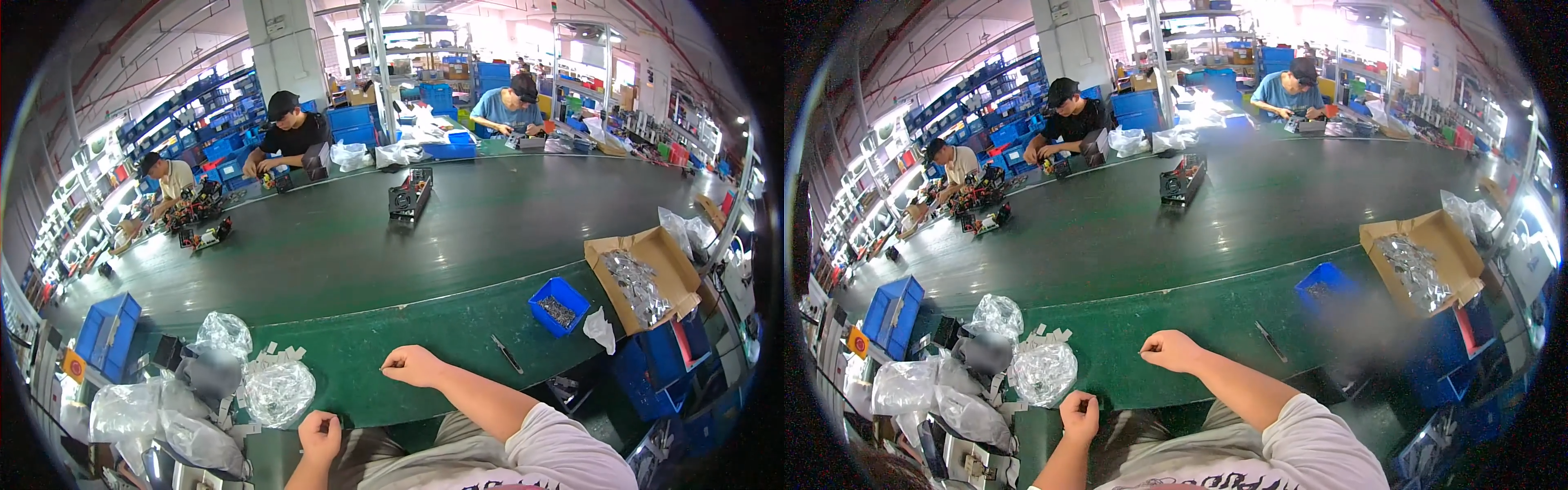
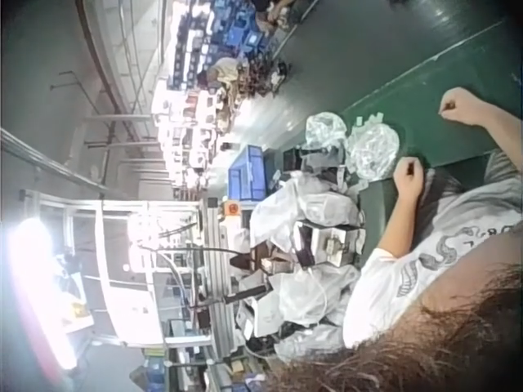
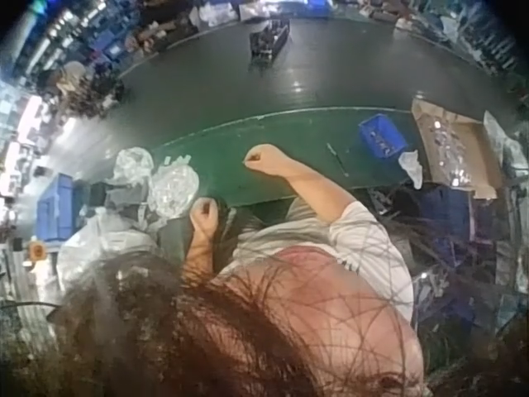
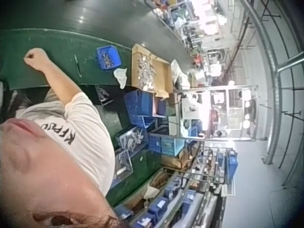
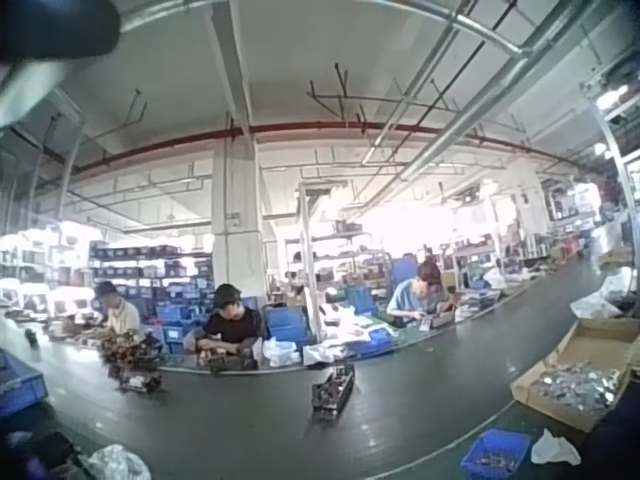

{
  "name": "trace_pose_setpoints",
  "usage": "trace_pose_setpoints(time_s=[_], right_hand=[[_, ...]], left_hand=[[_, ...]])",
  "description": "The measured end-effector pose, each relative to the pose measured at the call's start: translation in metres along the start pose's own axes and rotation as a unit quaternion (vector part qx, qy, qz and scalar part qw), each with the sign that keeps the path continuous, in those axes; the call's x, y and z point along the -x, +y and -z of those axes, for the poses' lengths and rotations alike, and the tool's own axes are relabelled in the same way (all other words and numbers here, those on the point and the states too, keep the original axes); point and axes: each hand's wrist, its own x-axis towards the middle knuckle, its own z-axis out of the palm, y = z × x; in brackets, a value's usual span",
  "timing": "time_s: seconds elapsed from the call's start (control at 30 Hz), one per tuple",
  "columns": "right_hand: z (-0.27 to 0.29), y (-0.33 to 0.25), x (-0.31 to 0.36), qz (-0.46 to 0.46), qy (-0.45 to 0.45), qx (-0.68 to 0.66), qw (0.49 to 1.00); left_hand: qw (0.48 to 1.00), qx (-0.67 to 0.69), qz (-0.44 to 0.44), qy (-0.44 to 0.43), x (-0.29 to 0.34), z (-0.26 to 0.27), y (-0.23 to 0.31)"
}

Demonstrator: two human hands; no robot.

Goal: Assembling electronic components and wiring into a metal housing unit on an assembly line.

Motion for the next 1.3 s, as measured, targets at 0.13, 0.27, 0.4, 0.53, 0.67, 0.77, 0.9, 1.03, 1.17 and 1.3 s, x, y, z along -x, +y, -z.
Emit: trace_pose_setpoints(time_s=[0.13, 0.27, 0.4, 0.53, 0.67, 0.77, 0.9, 1.03, 1.17, 1.3], right_hand=[[0.002, -0.005, 0.001, -0.005, 0.007, -0.01, 1.0], [0.002, -0.006, 0.002, -0.016, 0.007, -0.001, 1.0], [0.001, -0.001, 0.0, -0.018, 0.007, -0.006, 1.0], [-0.001, 0.005, -0.003, 0.009, 0.018, 0.001, 1.0], [0.001, 0.003, 0.0, 0.006, 0.016, -0.022, 1.0], [0.005, 0.001, 0.0, 0.013, -0.003, -0.013, 1.0], [0.006, -0.002, 0.0, 0.009, -0.005, -0.002, 1.0], [0.003, -0.006, -0.001, 0.002, -0.004, -0.008, 1.0], [0.002, -0.001, 0.0, 0.028, 0.01, 0.001, 1.0], [0.008, 0.009, -0.001, 0.053, 0.04, 0.006, 0.998]], left_hand=[[1.0, -0.001, 0.009, -0.005, -0.001, 0.0, 0.003], [1.0, -0.002, -0.004, -0.007, -0.001, 0.0, 0.0], [1.0, -0.016, -0.026, 0.002, -0.001, 0.0, 0.002], [1.0, -0.015, -0.027, -0.004, -0.002, 0.001, 0.007], [0.999, -0.01, -0.006, -0.035, -0.003, 0.004, 0.012], [0.999, 0.0, 0.008, -0.052, -0.005, 0.004, 0.013], [0.998, 0.006, 0.007, -0.058, -0.004, 0.005, 0.013], [0.998, 0.006, 0.012, -0.064, -0.004, 0.01, 0.015], [0.997, -0.011, 0.001, -0.076, -0.006, 0.011, 0.017], [0.997, 0.005, -0.04, -0.066, -0.009, 0.001, 0.007]])
